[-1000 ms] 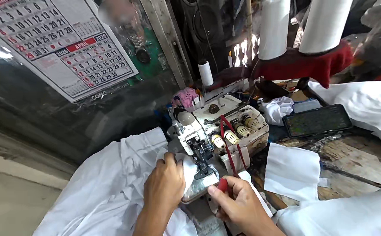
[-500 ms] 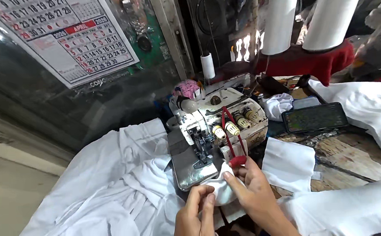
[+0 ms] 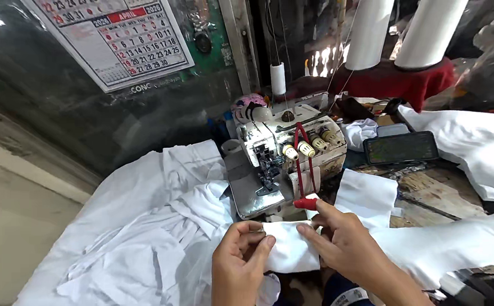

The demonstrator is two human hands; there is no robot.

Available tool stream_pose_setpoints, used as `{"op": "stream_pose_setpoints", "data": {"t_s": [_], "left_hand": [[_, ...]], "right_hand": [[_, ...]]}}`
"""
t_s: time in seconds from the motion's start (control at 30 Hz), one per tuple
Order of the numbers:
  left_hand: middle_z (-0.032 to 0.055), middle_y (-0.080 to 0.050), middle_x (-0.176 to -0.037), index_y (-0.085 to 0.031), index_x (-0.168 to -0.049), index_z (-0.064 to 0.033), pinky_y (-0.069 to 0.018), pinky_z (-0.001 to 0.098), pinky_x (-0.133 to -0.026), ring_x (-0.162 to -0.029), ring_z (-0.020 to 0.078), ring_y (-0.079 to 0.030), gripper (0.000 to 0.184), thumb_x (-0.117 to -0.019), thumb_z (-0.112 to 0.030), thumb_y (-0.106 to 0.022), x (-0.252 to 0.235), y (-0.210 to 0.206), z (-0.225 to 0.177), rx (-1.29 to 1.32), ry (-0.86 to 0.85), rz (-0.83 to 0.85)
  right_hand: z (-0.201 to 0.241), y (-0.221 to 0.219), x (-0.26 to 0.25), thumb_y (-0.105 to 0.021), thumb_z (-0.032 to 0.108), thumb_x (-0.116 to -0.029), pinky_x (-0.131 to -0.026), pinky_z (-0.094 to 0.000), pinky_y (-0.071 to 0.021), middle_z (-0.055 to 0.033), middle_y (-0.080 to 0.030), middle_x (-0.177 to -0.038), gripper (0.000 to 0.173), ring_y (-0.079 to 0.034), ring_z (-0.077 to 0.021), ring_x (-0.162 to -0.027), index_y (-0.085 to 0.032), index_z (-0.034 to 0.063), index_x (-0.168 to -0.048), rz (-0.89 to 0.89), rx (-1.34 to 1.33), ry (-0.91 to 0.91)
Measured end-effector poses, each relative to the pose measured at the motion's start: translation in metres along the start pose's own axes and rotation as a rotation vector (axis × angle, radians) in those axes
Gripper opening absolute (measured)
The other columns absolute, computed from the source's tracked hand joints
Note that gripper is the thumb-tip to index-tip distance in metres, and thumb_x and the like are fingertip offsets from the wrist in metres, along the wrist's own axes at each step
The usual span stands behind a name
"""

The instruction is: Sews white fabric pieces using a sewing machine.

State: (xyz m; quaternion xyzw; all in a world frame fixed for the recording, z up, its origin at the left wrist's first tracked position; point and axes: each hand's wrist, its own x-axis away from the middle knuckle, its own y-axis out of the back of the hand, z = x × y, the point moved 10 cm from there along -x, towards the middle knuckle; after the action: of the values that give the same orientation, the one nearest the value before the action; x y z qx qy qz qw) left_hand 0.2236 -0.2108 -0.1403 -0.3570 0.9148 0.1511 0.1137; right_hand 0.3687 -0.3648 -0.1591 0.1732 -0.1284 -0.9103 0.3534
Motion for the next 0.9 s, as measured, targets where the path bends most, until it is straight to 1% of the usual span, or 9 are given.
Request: {"op": "stream_pose_setpoints", "data": {"t_s": [0.13, 0.2, 0.3, 0.37, 0.43, 0.53, 0.63, 0.77, 0.9], "left_hand": [[0.0079, -0.076, -0.085, -0.062, -0.11, 0.0007, -0.0669, 0.035, -0.066, -0.073, 0.021, -0.075, 0.037, -0.0809, -0.004, -0.084, 0.006, -0.001, -0.024, -0.056, -0.057, 0.006], [0.0014, -0.075, -0.085, -0.063, -0.108, -0.0038, -0.0667, 0.0322, -0.066, -0.074, 0.0154, -0.075, 0.038, -0.0796, -0.01, -0.087, 0.01, -0.015, -0.021, -0.148, -0.09, 0.003], [-0.0023, -0.077, -0.091, -0.064, -0.113, -0.0075, -0.0668, 0.0305, -0.068, -0.078, 0.0128, -0.076, 0.034, -0.0852, -0.011, -0.082, 0.017, -0.04, 0.008, -0.172, -0.006, 0.096], [-0.0014, -0.078, -0.095, -0.064, -0.116, -0.0074, -0.0659, 0.0306, -0.068, -0.08, 0.0137, -0.076, 0.031, -0.0886, -0.008, -0.078, 0.022, -0.045, 0.016, -0.152, 0.044, 0.162], [0.0023, -0.078, -0.095, -0.063, -0.115, -0.0058, -0.0667, 0.0327, -0.069, -0.081, 0.0175, -0.076, 0.033, -0.0865, -0.007, -0.079, 0.024, -0.047, 0.02, -0.096, 0.08, 0.191], [0.0068, -0.076, -0.093, -0.062, -0.112, -0.0036, -0.0676, 0.0355, -0.07, -0.08, 0.0221, -0.076, 0.038, -0.0819, -0.008, -0.085, 0.021, -0.051, 0.02, -0.022, 0.108, 0.208], [0.0101, -0.074, -0.095, -0.062, -0.113, -0.001, -0.0669, 0.0365, -0.07, -0.081, 0.0245, -0.075, 0.037, -0.0821, -0.004, -0.082, 0.02, -0.051, 0.015, 0.023, 0.116, 0.214], [0.0103, -0.073, -0.097, -0.062, -0.113, 0.0005, -0.0656, 0.0346, -0.07, -0.082, 0.0229, -0.074, 0.028, -0.0883, -0.002, -0.074, 0.021, -0.047, 0.007, 0.017, 0.059, 0.156], [0.0042, -0.074, -0.102, -0.067, -0.115, -0.0025, -0.0652, 0.0301, -0.074, -0.086, 0.0149, -0.073, 0.022, -0.0943, -0.009, -0.067, 0.029, -0.05, 0.005, -0.13, -0.003, 0.107]], "right_hand": [[0.008, 0.002, 0.009, -0.068, 0.039, -0.0984, -0.046, -0.0231, -0.0504, 0.0106, -0.07, -0.075, 0.032, -0.06, -0.0044, -0.053, -0.065, 0.0227, -0.126, -0.119, 0.043, 0.134], [-0.004, -0.004, 0.013, -0.068, 0.036, -0.0979, -0.043, -0.025, -0.0514, 0.0088, -0.072, -0.076, 0.033, -0.061, -0.0064, -0.052, -0.064, 0.0243, -0.128, -0.151, -0.008, 0.064], [-0.028, -0.017, 0.026, -0.061, 0.03, -0.1038, -0.036, -0.0312, -0.0523, -0.0004, -0.071, -0.076, 0.033, -0.061, -0.0157, -0.045, -0.061, 0.0214, -0.135, -0.054, -0.219, -0.132], [-0.033, -0.02, 0.039, -0.056, 0.029, -0.1068, -0.038, -0.0331, -0.0545, -0.0034, -0.07, -0.078, 0.037, -0.061, -0.0189, -0.046, -0.054, 0.0189, -0.142, 0.049, -0.332, -0.186], [-0.034, -0.02, 0.045, -0.062, 0.033, -0.1036, -0.04, -0.0338, -0.0566, -0.005, -0.072, -0.084, 0.046, -0.064, -0.0202, -0.05, -0.049, 0.019, -0.146, 0.118, -0.393, -0.194], [-0.039, -0.013, 0.04, -0.08, 0.044, -0.0883, -0.043, -0.0319, -0.0576, -0.0014, -0.073, -0.088, 0.062, -0.066, -0.018, -0.054, -0.053, 0.0256, -0.141, 0.075, -0.282, -0.225], [-0.043, -0.013, 0.035, -0.079, 0.032, -0.091, -0.042, -0.0311, -0.0556, -0.0063, -0.074, -0.087, 0.054, -0.065, -0.0201, -0.051, -0.056, 0.0261, -0.139, 0.091, -0.357, -0.285], [-0.035, -0.014, 0.035, -0.07, 0.022, -0.0984, -0.042, -0.0316, -0.0567, -0.0091, -0.074, -0.098, 0.044, -0.065, -0.0216, -0.052, -0.053, 0.0232, -0.14, 0.142, -0.455, -0.285], [-0.038, -0.008, 0.033, -0.079, 0.027, -0.0913, -0.045, -0.0333, -0.0598, -0.0051, -0.075, -0.096, 0.047, -0.068, -0.0221, -0.054, -0.06, 0.0265, -0.134, 0.019, -0.359, -0.295]]}}
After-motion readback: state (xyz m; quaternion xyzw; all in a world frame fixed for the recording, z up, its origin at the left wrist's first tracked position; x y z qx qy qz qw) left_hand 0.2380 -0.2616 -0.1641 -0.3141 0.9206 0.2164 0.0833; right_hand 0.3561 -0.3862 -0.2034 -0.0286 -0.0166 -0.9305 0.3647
